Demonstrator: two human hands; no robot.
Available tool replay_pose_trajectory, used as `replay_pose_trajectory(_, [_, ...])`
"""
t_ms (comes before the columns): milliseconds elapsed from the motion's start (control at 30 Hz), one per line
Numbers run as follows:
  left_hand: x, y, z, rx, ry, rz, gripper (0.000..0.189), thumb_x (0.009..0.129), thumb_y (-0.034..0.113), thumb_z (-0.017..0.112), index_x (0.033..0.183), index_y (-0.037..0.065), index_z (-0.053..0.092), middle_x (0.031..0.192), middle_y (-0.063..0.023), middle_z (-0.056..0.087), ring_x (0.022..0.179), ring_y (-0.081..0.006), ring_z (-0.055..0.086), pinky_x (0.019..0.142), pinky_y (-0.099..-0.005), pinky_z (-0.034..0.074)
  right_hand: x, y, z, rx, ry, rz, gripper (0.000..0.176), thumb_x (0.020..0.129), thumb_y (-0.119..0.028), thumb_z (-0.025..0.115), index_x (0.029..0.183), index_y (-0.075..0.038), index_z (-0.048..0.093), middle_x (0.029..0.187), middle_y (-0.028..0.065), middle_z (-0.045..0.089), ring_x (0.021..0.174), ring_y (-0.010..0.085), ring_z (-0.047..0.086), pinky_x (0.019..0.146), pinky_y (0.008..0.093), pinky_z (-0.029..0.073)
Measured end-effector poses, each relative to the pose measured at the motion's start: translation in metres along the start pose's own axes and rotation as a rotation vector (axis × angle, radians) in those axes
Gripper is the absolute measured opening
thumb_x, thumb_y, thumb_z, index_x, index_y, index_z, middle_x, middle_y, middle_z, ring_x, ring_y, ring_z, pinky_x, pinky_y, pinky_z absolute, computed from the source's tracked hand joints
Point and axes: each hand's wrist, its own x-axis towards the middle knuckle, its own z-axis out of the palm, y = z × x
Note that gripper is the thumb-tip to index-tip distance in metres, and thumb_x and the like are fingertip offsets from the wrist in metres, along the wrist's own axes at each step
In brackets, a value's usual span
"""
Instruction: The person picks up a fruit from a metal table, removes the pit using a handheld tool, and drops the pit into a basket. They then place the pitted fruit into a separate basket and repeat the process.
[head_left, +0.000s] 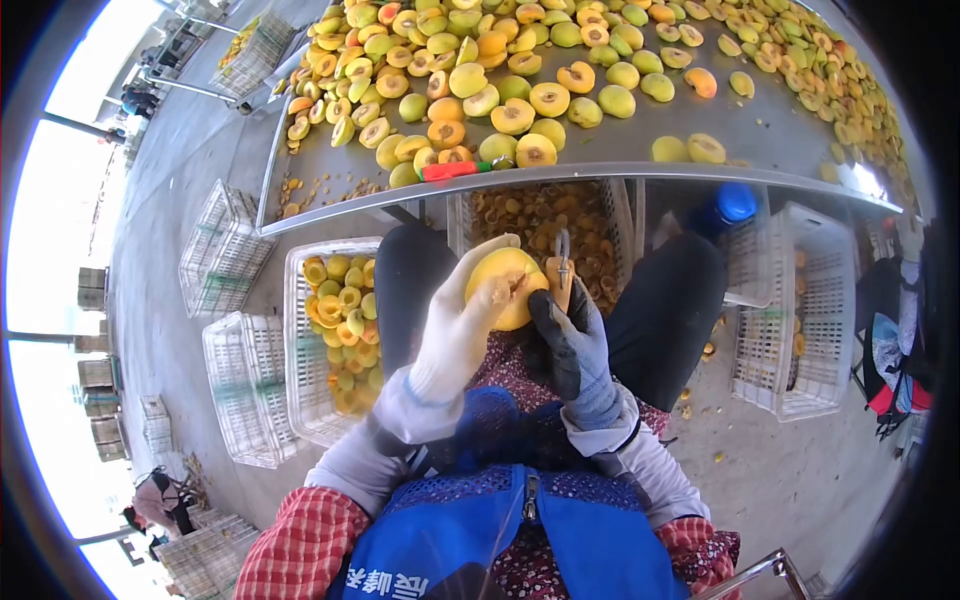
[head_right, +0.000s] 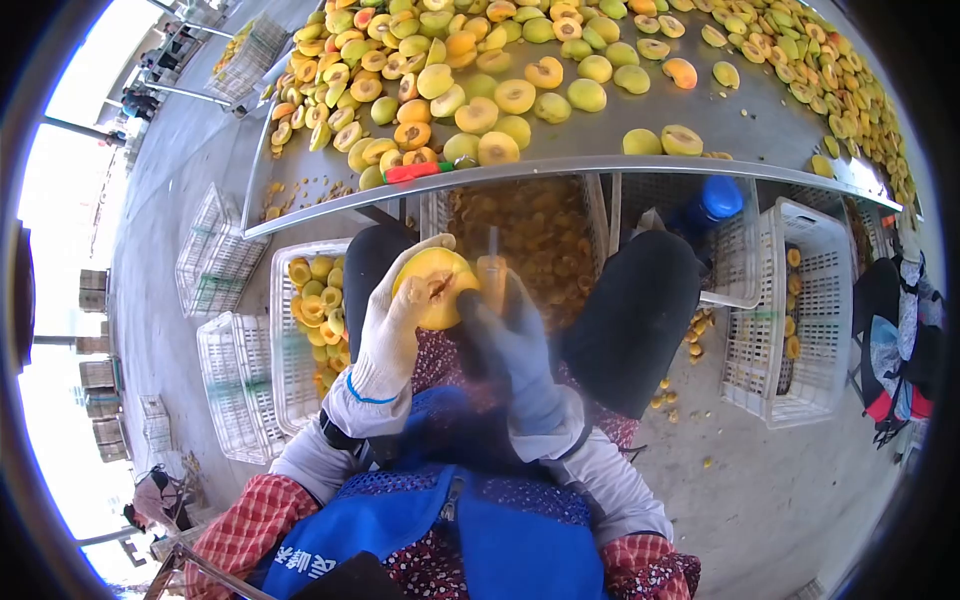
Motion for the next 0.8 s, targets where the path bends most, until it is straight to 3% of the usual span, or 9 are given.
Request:
replay_pose_trajectory(100, [-0.004, -0.007, 0.014, -0.023, 0.083, 0.065, 0.039, 0.101, 0.028, 0.050, 0.124, -0.003, 0.056, 0.110, -0.0089, 0.063, 0.103, -0.0145, 0.059, 0.094, -0.0279, 0.044, 0.008, 0.022, -0.009, -0.117, -0.005, -0.264, 0.031, 0.093, -0.015, 0.063, 0.120, -0.006, 0.050, 0.081, -0.0020, 0.058, 0.057, 0.0050, 0.051, 0.049, 0.0211, 0.040])
replay_pose_trajectory(167, [-0.002, -0.013, 0.006, -0.053, 0.084, -0.017, 0.038, 0.102, 0.029, 0.047, 0.121, -0.003, 0.057, 0.108, -0.0086, 0.063, 0.101, -0.0145, 0.059, 0.092, -0.0274, 0.045, 0.000, 0.001, -0.018, -0.537, -0.071, -0.329, 0.026, 0.092, -0.018, 0.063, 0.113, -0.006, 0.053, 0.075, 0.0037, 0.061, 0.060, 0.0187, 0.061, 0.053, 0.0335, 0.048])
replay_pose_trajectory(267, [0.000, -0.010, 0.008, -0.009, 0.086, -0.027, 0.039, 0.104, 0.030, 0.042, 0.118, -0.002, 0.058, 0.104, -0.0090, 0.064, 0.096, -0.0142, 0.060, 0.088, -0.0264, 0.046, -0.016, -0.019, -0.015, -1.218, -0.109, -0.554, 0.022, 0.090, -0.018, 0.063, 0.105, -0.005, 0.052, 0.072, 0.0148, 0.061, 0.065, 0.0349, 0.064, 0.058, 0.0430, 0.049])
replay_pose_trajectory(300, [-0.001, -0.007, 0.011, -0.005, 0.076, -0.011, 0.039, 0.104, 0.030, 0.042, 0.118, -0.003, 0.058, 0.103, -0.0092, 0.064, 0.096, -0.0142, 0.060, 0.087, -0.0264, 0.046, -0.021, -0.022, -0.013, -1.298, -0.104, -0.462, 0.022, 0.087, -0.016, 0.062, 0.102, -0.006, 0.051, 0.075, 0.0222, 0.060, 0.071, 0.0422, 0.062, 0.059, 0.0467, 0.049])
replay_pose_trajectory(367, [-0.002, -0.006, 0.015, -0.008, 0.076, 0.008, 0.040, 0.104, 0.030, 0.041, 0.117, -0.003, 0.058, 0.101, -0.0098, 0.065, 0.093, -0.0144, 0.060, 0.085, -0.0264, 0.047, -0.022, -0.018, -0.014, -1.282, -0.064, -0.485, 0.022, 0.086, -0.015, 0.062, 0.101, -0.005, 0.050, 0.074, 0.0209, 0.059, 0.069, 0.0411, 0.062, 0.058, 0.0467, 0.048])
replay_pose_trajectory(467, [-0.002, -0.007, 0.021, 0.114, 0.102, 0.104, 0.054, 0.103, 0.045, 0.038, 0.119, -0.004, 0.056, 0.097, -0.0101, 0.065, 0.085, -0.0145, 0.063, 0.080, -0.0263, 0.050, -0.025, -0.010, -0.018, -1.196, -0.062, -0.470, 0.022, 0.086, -0.015, 0.062, 0.101, -0.005, 0.049, 0.071, 0.0198, 0.058, 0.065, 0.0414, 0.061, 0.056, 0.0476, 0.046])
replay_pose_trajectory(633, [-0.007, -0.009, 0.024, 0.150, 0.113, 0.118, 0.049, 0.102, 0.042, 0.044, 0.116, -0.003, 0.057, 0.095, -0.0094, 0.064, 0.079, -0.0130, 0.061, 0.072, -0.0252, 0.050, -0.021, 0.017, -0.029, -1.076, -0.037, -0.501, 0.023, 0.088, -0.016, 0.060, 0.102, -0.003, 0.049, 0.074, 0.0214, 0.058, 0.068, 0.0420, 0.060, 0.059, 0.0467, 0.046])
replay_pose_trajectory(733, [-0.011, 0.000, 0.032, 0.066, 0.136, 0.044, 0.041, 0.101, 0.035, 0.048, 0.113, -0.003, 0.058, 0.092, -0.0084, 0.063, 0.077, -0.0117, 0.060, 0.069, -0.0246, 0.049, -0.021, 0.032, -0.039, -1.003, -0.136, -0.542, 0.042, 0.097, -0.022, 0.047, 0.128, 0.006, 0.044, 0.085, 0.0170, 0.066, 0.073, 0.0280, 0.065, 0.065, 0.0359, 0.050])
replay_pose_trajectory(800, [-0.010, 0.000, 0.031, 0.085, 0.124, 0.011, 0.031, 0.099, 0.024, 0.050, 0.110, -0.003, 0.059, 0.090, -0.0079, 0.063, 0.077, -0.0115, 0.059, 0.069, -0.0243, 0.048, -0.022, 0.035, -0.042, -0.905, -0.185, -0.420, 0.043, 0.096, -0.020, 0.047, 0.130, 0.006, 0.044, 0.093, 0.0164, 0.065, 0.079, 0.0238, 0.064, 0.071, 0.0339, 0.050])
